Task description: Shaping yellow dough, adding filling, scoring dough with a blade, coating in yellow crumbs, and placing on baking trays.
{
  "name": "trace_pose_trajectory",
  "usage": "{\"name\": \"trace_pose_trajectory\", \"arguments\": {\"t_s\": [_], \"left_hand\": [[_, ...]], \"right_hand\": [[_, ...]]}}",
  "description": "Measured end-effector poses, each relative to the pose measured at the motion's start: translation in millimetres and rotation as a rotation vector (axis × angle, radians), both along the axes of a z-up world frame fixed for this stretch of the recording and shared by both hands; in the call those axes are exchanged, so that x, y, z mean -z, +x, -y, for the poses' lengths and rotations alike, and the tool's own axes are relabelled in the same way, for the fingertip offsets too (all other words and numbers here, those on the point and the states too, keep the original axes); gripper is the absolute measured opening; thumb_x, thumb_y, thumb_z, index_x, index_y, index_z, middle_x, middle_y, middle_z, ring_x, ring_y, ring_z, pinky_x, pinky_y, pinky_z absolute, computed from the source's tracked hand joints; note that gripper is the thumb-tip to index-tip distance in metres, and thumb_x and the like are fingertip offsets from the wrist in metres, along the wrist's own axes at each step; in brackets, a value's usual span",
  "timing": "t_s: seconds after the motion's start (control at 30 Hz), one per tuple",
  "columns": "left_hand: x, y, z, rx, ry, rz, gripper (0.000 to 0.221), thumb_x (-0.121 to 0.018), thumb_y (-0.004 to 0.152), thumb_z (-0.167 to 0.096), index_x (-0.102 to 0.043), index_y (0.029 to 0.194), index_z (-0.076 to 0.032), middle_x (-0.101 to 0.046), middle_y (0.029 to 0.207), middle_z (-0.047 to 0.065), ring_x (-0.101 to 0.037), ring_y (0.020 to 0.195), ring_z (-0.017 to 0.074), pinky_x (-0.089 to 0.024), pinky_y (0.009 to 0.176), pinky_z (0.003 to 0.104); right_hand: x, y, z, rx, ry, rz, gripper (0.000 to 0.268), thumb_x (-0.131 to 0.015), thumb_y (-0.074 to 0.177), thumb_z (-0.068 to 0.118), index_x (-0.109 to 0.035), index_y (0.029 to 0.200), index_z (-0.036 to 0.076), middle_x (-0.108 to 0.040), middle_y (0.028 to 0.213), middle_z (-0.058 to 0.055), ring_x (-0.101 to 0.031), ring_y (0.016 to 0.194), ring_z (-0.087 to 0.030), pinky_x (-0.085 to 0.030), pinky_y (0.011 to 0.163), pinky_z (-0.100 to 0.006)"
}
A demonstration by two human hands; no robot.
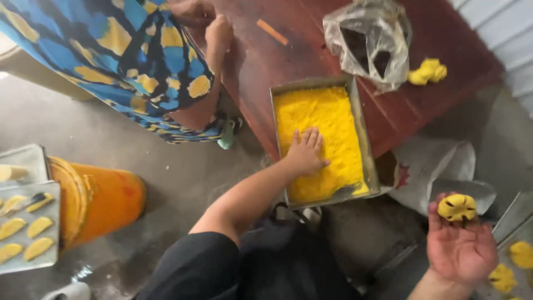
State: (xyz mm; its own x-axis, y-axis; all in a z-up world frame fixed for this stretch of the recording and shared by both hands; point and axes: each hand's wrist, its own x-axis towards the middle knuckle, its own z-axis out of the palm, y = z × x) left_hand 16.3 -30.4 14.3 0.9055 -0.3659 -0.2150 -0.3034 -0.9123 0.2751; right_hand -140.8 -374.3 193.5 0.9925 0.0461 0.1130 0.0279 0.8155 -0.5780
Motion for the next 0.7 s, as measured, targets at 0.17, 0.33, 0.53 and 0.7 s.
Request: {"name": "trace_pose_trajectory", "arguments": {"t_s": [0.17,0.33,0.53,0.7], "left_hand": [[-8,-11,32,-0.197,-0.248,0.120,0.091,-0.028,0.098,-0.067,-0.025,0.159,0.001,-0.017,0.168,0.024,-0.013,0.157,0.0395,-0.004,0.118,0.065],[-5,-17,52,-0.022,-0.137,0.098,0.086,-0.034,0.100,-0.062,-0.017,0.164,-0.007,-0.005,0.173,0.014,0.002,0.158,0.0333,0.002,0.121,0.064],[-34,-9,56,-0.054,-0.148,-0.122,0.090,-0.009,0.096,-0.069,-0.011,0.164,-0.009,0.001,0.172,0.013,0.008,0.157,0.0309,0.009,0.119,0.067],[-127,-28,29,-0.330,-0.949,-0.217,0.074,-0.036,0.102,-0.054,-0.036,0.157,-0.003,-0.030,0.164,0.023,-0.023,0.155,0.0368,-0.012,0.123,0.063]], "right_hand": [[-36,41,17,-0.050,0.095,-0.074,0.048,-0.044,0.104,0.007,-0.060,0.141,-0.019,-0.057,0.148,-0.035,-0.048,0.148,-0.045,-0.039,0.125,-0.054],[-38,59,58,-0.006,-0.083,-0.104,0.037,-0.061,0.107,0.020,-0.070,0.134,-0.003,-0.055,0.157,-0.024,-0.043,0.159,-0.037,-0.040,0.128,-0.049],[-11,68,45,-0.186,0.025,0.070,0.038,-0.049,0.109,0.012,-0.070,0.136,-0.005,-0.061,0.149,-0.024,-0.050,0.148,-0.039,-0.039,0.128,-0.054],[22,81,-36,-0.170,0.004,-0.135,0.030,-0.055,0.100,0.023,-0.077,0.114,0.009,-0.069,0.134,-0.016,-0.060,0.132,-0.035,-0.038,0.118,-0.059]]}}
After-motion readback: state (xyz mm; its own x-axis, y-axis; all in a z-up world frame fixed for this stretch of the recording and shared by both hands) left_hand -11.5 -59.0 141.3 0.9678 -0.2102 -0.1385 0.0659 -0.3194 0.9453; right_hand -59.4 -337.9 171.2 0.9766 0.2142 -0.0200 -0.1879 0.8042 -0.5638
